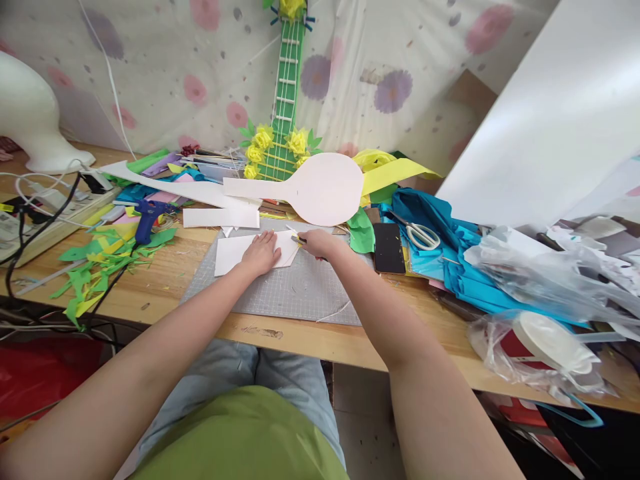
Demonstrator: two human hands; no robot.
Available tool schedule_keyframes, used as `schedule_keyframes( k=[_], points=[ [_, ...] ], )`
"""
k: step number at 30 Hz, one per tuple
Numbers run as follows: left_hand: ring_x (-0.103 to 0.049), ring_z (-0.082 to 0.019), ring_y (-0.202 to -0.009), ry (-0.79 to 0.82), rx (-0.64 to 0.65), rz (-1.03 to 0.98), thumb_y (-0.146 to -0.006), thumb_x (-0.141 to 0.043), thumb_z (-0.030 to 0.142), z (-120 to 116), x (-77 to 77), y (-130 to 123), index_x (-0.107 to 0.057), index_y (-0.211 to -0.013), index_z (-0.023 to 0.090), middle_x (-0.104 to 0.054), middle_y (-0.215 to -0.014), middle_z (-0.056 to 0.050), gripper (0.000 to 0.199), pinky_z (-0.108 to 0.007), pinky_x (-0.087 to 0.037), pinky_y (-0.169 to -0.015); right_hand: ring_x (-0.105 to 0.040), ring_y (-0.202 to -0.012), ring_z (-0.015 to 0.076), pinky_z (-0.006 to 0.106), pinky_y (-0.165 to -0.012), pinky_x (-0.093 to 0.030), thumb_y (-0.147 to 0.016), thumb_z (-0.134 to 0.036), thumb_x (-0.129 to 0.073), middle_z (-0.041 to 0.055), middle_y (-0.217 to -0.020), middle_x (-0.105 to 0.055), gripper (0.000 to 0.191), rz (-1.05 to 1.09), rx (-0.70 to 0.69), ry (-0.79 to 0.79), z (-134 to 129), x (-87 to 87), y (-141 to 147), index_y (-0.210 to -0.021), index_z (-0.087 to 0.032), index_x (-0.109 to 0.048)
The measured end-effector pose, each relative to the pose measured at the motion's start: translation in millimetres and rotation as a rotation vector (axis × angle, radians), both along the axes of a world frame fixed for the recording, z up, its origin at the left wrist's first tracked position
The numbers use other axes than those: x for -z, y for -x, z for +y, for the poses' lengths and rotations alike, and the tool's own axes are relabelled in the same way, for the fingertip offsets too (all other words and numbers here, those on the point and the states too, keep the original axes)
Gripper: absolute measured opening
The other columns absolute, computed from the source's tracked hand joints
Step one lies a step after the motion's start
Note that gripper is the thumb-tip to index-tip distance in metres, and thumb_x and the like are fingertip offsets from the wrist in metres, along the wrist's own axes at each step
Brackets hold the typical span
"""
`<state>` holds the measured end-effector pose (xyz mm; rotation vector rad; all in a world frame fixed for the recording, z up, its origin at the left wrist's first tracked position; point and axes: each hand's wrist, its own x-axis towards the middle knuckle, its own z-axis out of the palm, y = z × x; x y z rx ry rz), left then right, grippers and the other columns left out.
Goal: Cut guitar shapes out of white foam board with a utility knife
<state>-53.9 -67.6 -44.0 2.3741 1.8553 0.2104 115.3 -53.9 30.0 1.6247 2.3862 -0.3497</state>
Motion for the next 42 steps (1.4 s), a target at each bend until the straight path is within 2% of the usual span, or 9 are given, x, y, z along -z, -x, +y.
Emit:
schedule_keyframes(
  k=[7,12,17,20,23,28,32,35,42],
  points=[
    [-0.022,-0.023,-0.136,-0.027,-0.006,-0.002,-0.089,-0.03,0.03,0,2.3,0,-0.032,-0.136,0.001,-0.029,-0.146,-0.015,0.055,-0.038,-0.015,-0.112,-0.053,-0.043,0.0117,0.022,-0.05,-0.039,-0.089,-0.038,-0.04,0.0001,-0.06,-0.063,0.051,0.05,0.122,0.063,-43,7.4,-41,-0.139,-0.026,-0.036],
    [-0.022,-0.023,-0.136,-0.046,-0.013,0.003,-0.089,-0.028,0.029,-1,5.2,-1,-0.032,-0.137,0.001,-0.028,-0.146,-0.015,0.055,-0.037,-0.015,-0.112,-0.054,-0.045,0.01,0.019,-0.047,-0.038,-0.088,-0.038,-0.043,-0.0016,-0.06,-0.062,0.049,0.215,0.161,0.123,-40,6.0,-52,-0.136,-0.028,-0.038],
    [-0.021,-0.025,-0.136,-0.057,-0.086,-0.017,-0.089,-0.027,0.028,1,7.5,-10,-0.033,-0.136,0.0,-0.029,-0.146,-0.015,0.056,-0.039,-0.015,-0.112,-0.057,-0.05,0.0091,0.018,-0.048,-0.039,-0.089,-0.031,-0.04,0.0006,-0.077,-0.067,0.042,0.341,0.167,-0.035,-21,4.4,-18,-0.13,-0.026,-0.041],
    [-0.021,-0.025,-0.136,-0.068,-0.13,-0.032,-0.088,-0.028,0.027,0,8.1,-15,-0.033,-0.136,0.0,-0.029,-0.145,-0.016,0.055,-0.04,-0.015,-0.112,-0.059,-0.056,0.011,0.02,-0.054,-0.041,-0.089,-0.027,-0.039,0.0045,-0.09,-0.069,0.035,0.263,0.098,-0.115,-4,7.5,15,-0.122,-0.021,-0.048],
    [-0.025,-0.024,-0.135,-0.111,-0.144,-0.058,-0.087,-0.029,0.024,-3,9.5,-16,-0.034,-0.135,0.0,-0.032,-0.144,-0.017,0.054,-0.04,-0.018,-0.111,-0.063,-0.074,0.0162,0.023,-0.064,-0.042,-0.087,-0.023,-0.04,0.0087,-0.101,-0.067,0.033,0.145,0.004,-0.181,14,11.2,44,-0.118,-0.019,-0.052],
    [-0.029,-0.025,-0.133,-0.166,-0.182,-0.093,-0.086,-0.029,0.016,-5,13.3,-15,-0.036,-0.132,-0.006,-0.037,-0.139,-0.022,0.052,-0.037,-0.021,-0.11,-0.062,-0.091,0.022,0.027,-0.073,-0.042,-0.086,-0.022,-0.043,0.0134,-0.107,-0.065,0.036,-0.075,-0.086,-0.128,34,3.9,62,-0.12,-0.016,-0.054],
    [-0.027,-0.026,-0.134,-0.111,-0.184,-0.092,-0.086,-0.027,0.016,-2,12.9,-16,-0.036,-0.132,-0.007,-0.034,-0.14,-0.023,0.052,-0.041,-0.019,-0.111,-0.064,-0.07,0.0191,0.027,-0.064,-0.043,-0.088,-0.024,-0.039,0.0119,-0.097,-0.068,0.042,-0.09,-0.08,-0.029,27,-2.7,51,-0.129,-0.017,-0.047],
    [-0.026,-0.025,-0.134,-0.086,-0.21,-0.093,-0.086,-0.027,0.017,-1,10.6,-18,-0.035,-0.133,-0.008,-0.032,-0.142,-0.022,0.053,-0.038,-0.018,-0.111,-0.061,-0.055,0.0157,0.026,-0.057,-0.042,-0.09,-0.027,-0.035,0.0098,-0.091,-0.069,0.046,-0.034,-0.05,0.0,12,1.4,34,-0.135,-0.018,-0.04],
    [-0.028,-0.024,-0.134,-0.101,-0.227,-0.1,-0.085,-0.027,0.016,-2,9.0,-18,-0.038,-0.132,-0.005,-0.034,-0.141,-0.02,0.052,-0.037,-0.02,-0.111,-0.058,-0.053,0.0136,0.023,-0.061,-0.041,-0.091,-0.031,-0.036,0.0046,-0.072,-0.068,0.048,0.029,0.026,-0.016,-27,13.6,0,-0.138,-0.02,-0.036]
  ],
)
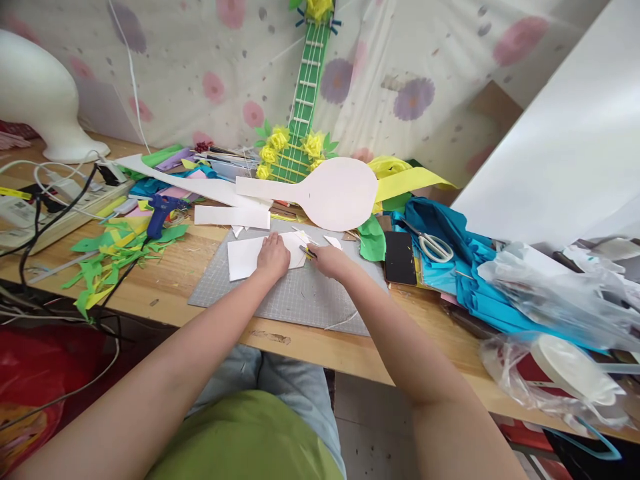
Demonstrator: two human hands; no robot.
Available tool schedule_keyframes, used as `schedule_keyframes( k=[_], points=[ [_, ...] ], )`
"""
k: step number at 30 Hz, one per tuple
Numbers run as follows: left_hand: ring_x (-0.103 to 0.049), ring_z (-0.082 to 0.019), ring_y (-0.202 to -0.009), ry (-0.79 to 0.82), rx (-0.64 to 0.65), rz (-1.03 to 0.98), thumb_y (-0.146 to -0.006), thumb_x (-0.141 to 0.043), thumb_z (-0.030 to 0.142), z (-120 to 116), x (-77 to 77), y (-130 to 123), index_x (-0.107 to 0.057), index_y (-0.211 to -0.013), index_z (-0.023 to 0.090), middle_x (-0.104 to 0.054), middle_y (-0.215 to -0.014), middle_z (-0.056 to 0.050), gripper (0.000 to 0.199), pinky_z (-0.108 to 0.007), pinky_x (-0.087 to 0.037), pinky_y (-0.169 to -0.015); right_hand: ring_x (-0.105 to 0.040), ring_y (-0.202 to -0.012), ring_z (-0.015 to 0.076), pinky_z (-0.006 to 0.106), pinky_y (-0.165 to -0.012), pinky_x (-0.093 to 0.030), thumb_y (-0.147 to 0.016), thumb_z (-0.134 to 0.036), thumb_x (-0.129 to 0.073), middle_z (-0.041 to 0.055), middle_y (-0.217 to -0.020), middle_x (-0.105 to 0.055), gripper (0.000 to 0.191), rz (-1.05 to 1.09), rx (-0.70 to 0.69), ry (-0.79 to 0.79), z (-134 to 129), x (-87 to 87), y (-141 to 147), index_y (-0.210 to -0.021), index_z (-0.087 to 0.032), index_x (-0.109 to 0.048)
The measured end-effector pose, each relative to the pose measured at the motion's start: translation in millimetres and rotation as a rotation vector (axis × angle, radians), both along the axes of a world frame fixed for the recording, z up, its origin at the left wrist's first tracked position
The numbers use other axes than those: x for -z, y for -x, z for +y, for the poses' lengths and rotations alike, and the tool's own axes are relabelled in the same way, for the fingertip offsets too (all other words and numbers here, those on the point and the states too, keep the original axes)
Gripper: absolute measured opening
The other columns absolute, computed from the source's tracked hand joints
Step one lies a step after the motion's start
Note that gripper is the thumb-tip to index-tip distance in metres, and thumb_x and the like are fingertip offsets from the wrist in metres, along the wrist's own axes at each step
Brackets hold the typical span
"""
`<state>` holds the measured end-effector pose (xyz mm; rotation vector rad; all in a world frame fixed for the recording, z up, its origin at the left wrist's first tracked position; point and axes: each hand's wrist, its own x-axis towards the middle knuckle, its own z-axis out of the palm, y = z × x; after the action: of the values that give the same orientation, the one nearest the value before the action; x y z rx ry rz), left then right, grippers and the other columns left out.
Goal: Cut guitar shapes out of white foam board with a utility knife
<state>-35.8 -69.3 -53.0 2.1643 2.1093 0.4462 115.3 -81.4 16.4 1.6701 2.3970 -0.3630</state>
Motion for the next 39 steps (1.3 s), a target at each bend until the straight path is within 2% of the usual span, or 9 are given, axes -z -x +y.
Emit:
schedule_keyframes(
  k=[9,12,16,22,25,29,35,37,39],
  points=[
    [-0.026,-0.024,-0.134,-0.023,-0.023,-0.031,-0.084,-0.031,0.017,-1,0.6,1,-0.042,-0.127,-0.003,-0.034,-0.142,-0.021,0.049,-0.037,-0.021,-0.11,-0.055,-0.05,0.0125,0.022,-0.054,-0.039,-0.09,-0.032,-0.037,0.0034,-0.069,-0.065,0.046,0.03,0.03,0.019,-28,-2.0,-29,-0.135,-0.025,-0.041],
    [-0.022,-0.027,-0.136,-0.034,-0.021,-0.032,-0.084,-0.035,0.025,-3,0.5,1,-0.04,-0.126,-0.004,-0.03,-0.143,-0.023,0.051,-0.04,-0.02,-0.11,-0.055,-0.047,0.0114,0.021,-0.05,-0.039,-0.089,-0.035,-0.041,0.0002,-0.062,-0.062,0.048,0.108,0.081,0.146,-25,-8.2,-40,-0.136,-0.027,-0.04],
    [-0.02,-0.032,-0.135,-0.046,-0.021,-0.026,-0.081,-0.042,0.046,-6,0.9,2,-0.039,-0.127,0.001,-0.033,-0.141,-0.024,0.065,-0.047,-0.014,-0.11,-0.057,-0.052,0.0101,0.02,-0.049,-0.043,-0.085,-0.037,-0.05,0.0,-0.073,-0.064,0.053,0.312,0.165,0.293,-4,-13.4,-49,-0.136,-0.03,-0.039],
    [-0.032,-0.033,-0.127,-0.129,-0.018,-0.069,-0.071,-0.052,0.058,-9,-3.4,5,-0.038,-0.126,0.005,-0.044,-0.129,-0.021,0.078,-0.048,-0.012,-0.11,-0.057,-0.054,0.0113,0.023,-0.051,-0.047,-0.082,-0.036,-0.054,0.0067,-0.089,-0.065,0.062,0.628,0.378,0.027,34,3.0,-17,-0.138,-0.021,-0.03],
    [-0.026,-0.031,-0.131,-0.196,0.017,-0.076,-0.072,-0.054,0.056,-13,-7.1,6,-0.034,-0.128,0.008,-0.04,-0.133,-0.02,0.076,-0.047,-0.007,-0.111,-0.056,-0.055,0.0114,0.024,-0.051,-0.048,-0.081,-0.033,-0.056,0.0083,-0.093,-0.064,0.06,0.789,0.462,0.042,44,15.0,4,-0.134,-0.019,-0.031],
    [-0.023,-0.03,-0.133,-0.243,0.045,-0.049,-0.073,-0.055,0.052,-17,-10.2,7,-0.034,-0.129,0.009,-0.036,-0.137,-0.018,0.074,-0.047,-0.005,-0.112,-0.055,-0.056,0.0089,0.023,-0.054,-0.049,-0.08,-0.028,-0.056,0.0067,-0.092,-0.062,0.041,0.944,0.519,0.155,52,19.0,17,-0.118,-0.016,-0.043],
    [-0.021,-0.03,-0.134,-0.246,0.065,-0.054,-0.073,-0.054,0.052,-18,-9.8,6,-0.033,-0.13,0.007,-0.034,-0.138,-0.019,0.076,-0.045,-0.004,-0.113,-0.055,-0.056,0.0085,0.023,-0.058,-0.048,-0.082,-0.023,-0.053,0.0025,-0.08,-0.063,0.03,0.885,0.448,0.262,58,9.6,26,-0.11,-0.016,-0.046],
    [-0.02,-0.03,-0.134,-0.241,0.067,-0.049,-0.074,-0.053,0.053,-18,-8.2,6,-0.032,-0.131,0.006,-0.034,-0.138,-0.02,0.077,-0.045,-0.003,-0.113,-0.058,-0.062,0.0115,0.024,-0.06,-0.048,-0.079,-0.025,-0.055,0.0035,-0.08,-0.064,0.034,0.761,0.412,0.217,60,8.2,31,-0.111,-0.016,-0.047],
    [-0.022,-0.03,-0.133,-0.217,0.055,-0.045,-0.075,-0.051,0.055,-17,-6.1,6,-0.031,-0.132,0.005,-0.035,-0.137,-0.021,0.078,-0.046,-0.003,-0.112,-0.062,-0.071,0.0164,0.027,-0.065,-0.048,-0.076,-0.024,-0.057,0.0067,-0.085,-0.066,0.04,0.569,0.407,0.063,63,7.5,34,-0.114,-0.015,-0.046]
  ],
)
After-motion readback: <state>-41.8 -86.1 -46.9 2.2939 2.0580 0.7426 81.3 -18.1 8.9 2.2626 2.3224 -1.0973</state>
